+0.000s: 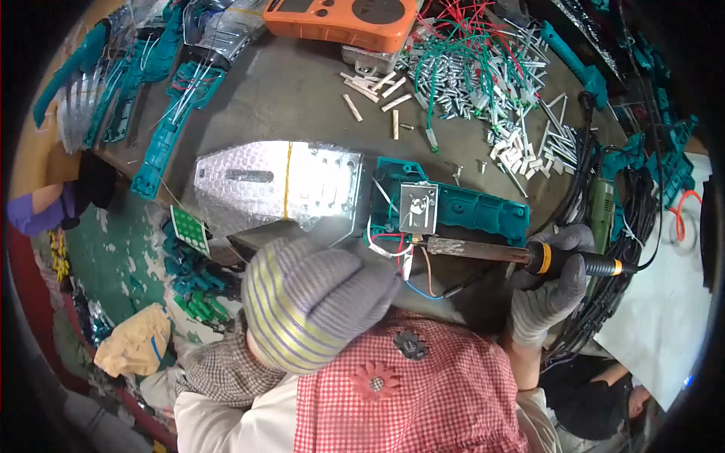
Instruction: The person solders wires to a circuit board with a soldering iron, then assembles a green plastic housing around the component using a power screwdriver to secure screws.
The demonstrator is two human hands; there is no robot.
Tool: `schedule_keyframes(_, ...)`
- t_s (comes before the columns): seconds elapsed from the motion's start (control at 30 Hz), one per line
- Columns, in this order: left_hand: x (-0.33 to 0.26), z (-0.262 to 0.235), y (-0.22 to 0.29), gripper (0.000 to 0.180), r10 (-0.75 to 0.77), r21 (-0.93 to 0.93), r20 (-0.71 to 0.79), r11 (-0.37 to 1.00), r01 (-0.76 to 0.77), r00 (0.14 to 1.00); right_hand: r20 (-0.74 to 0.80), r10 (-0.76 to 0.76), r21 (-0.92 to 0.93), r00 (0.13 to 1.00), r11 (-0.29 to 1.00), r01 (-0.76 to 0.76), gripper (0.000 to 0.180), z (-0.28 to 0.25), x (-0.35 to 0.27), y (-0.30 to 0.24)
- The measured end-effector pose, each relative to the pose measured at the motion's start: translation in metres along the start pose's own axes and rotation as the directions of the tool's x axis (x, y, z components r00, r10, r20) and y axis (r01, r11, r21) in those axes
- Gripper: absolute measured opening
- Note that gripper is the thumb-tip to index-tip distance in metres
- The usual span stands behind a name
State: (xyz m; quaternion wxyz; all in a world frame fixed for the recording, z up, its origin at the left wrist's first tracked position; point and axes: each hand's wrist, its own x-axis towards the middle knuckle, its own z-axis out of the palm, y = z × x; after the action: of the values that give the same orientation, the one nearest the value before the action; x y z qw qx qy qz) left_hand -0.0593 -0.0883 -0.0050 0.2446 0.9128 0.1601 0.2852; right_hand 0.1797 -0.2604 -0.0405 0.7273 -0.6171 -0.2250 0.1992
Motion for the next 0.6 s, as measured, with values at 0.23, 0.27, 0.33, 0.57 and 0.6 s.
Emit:
schedule_keyframes(0.23,-0.013,0.026,-0.003,0.041,-0.025,0.127,-0.004,0.992,0.025,1.0,-0.021,0.011,-0.028,1.0,1.0,-0.012,0.047,-0.001,-0.001,-0.001)
schedule_keyframes(0.27,-0.012,0.026,-0.003,0.041,-0.024,0.126,-0.004,0.992,0.024,1.0,0.007,0.012,-0.014,1.0,1.0,-0.011,0.047,-0.003,0.0,0.001)
schedule_keyframes(0.33,-0.01,0.025,-0.003,0.041,0.016,0.16,0.025,0.987,-0.02,1.0,0.034,0.011,0.0,0.999,1.0,-0.011,0.047,-0.004,0.0,0.001)
schedule_keyframes(0.57,-0.008,0.025,-0.002,0.039,0.029,0.176,0.035,0.984,-0.035,0.999,0.028,0.029,0.019,0.999,0.999,-0.029,0.048,-0.002,-0.001,0.0)
schedule_keyframes(0.6,-0.008,0.025,-0.002,0.039,0.025,0.18,0.026,0.983,-0.029,0.999,0.031,0.038,0.036,0.999,0.999,-0.039,0.048,-0.003,-0.001,0.001)
